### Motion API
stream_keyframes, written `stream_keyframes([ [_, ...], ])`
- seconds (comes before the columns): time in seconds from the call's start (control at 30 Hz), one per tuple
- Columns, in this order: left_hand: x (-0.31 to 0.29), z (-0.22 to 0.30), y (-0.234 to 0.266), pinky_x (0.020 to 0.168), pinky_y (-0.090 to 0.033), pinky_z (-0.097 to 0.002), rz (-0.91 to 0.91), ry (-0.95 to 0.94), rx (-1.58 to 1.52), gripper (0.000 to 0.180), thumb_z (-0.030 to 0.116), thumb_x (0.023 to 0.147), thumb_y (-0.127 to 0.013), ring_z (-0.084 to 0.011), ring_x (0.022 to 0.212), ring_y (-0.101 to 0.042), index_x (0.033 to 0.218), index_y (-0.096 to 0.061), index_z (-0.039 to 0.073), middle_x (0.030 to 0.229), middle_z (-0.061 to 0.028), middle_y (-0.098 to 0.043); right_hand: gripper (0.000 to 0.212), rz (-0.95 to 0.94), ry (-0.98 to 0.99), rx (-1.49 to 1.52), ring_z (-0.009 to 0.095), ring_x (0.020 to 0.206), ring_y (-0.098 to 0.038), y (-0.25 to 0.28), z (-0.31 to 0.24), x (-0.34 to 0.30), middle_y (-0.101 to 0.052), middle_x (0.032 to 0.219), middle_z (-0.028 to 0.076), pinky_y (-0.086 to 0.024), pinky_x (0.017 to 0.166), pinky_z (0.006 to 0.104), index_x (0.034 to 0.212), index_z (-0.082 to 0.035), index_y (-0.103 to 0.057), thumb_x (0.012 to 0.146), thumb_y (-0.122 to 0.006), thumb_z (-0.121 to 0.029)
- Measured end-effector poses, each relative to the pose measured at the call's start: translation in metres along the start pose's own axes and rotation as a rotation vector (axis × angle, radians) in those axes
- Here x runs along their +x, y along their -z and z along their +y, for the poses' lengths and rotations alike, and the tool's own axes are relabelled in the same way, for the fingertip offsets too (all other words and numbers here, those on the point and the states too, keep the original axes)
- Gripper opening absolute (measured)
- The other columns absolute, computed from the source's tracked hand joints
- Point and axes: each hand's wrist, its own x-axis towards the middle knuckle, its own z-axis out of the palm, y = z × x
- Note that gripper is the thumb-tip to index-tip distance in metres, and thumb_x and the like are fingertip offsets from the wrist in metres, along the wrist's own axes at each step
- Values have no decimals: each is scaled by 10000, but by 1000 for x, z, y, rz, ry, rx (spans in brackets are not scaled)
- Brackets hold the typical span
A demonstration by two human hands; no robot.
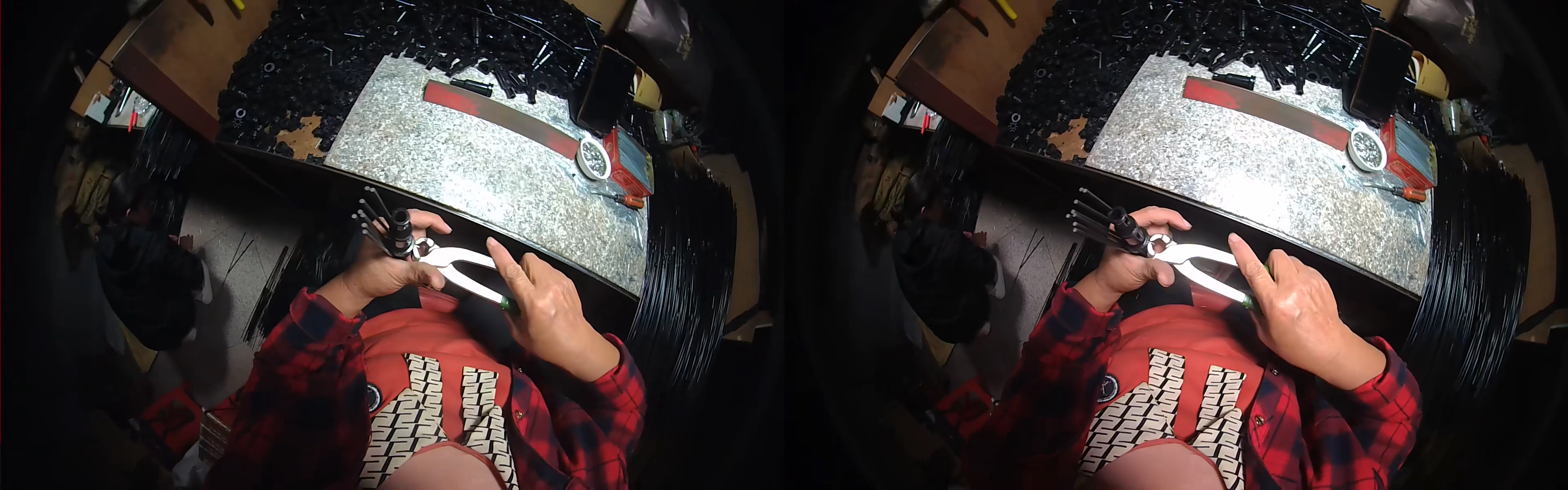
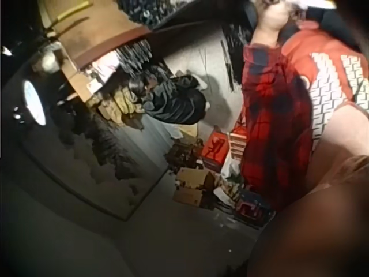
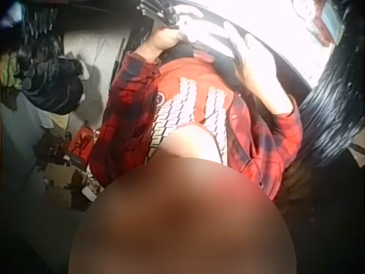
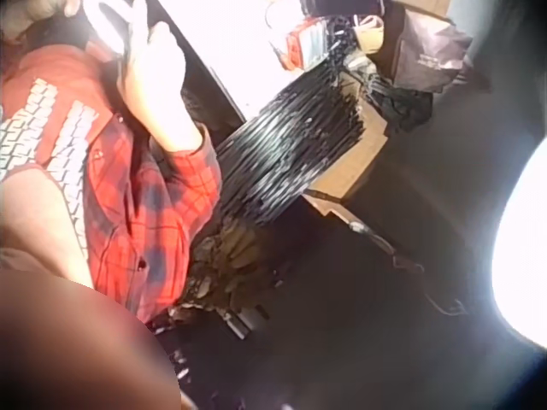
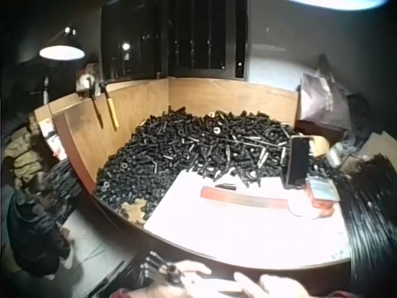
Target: Assemble a bundle of black wires into a plastic connector housing and secure them using pliers.
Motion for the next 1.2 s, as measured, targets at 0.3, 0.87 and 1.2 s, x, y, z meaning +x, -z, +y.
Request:
stream_keyframes([
  [0.3, -3, 1, 5, 523, -295, -165, -81, 60, -41, 804, 500, 485, -842, 3, 610, -434, 1047, -560, -1, 713, 48, -533, 629, 73, 149, -191, 208, 610, -476, 16, 7, -7, -405, 719, 75, -411, 517, 323, 1373, -116, -444, 765, -591, -56],
  [0.87, 4, -2, 8, 514, -307, -179, -68, -57, 60, 437, 162, 715, -813, 0, 565, -391, 1047, -573, 9, 621, 75, -458, 667, -120, 29, 286, 299, 646, -538, 14, 20, 4, -499, 755, 142, -446, 578, 382, 1346, -81, -455, 745, -734, -158],
  [1.2, 7, 39, 39, 438, -359, -227, 384, -209, -264, 240, 88, 901, -600, -65, 429, -405, 689, -504, 32, 742, -87, -514, 689, 312, -131, -306, 355, 855, -533, -23, 82, 2, -526, 971, 181, -441, 752, 422, 1328, -19, -437, 739, -732, -220],
])
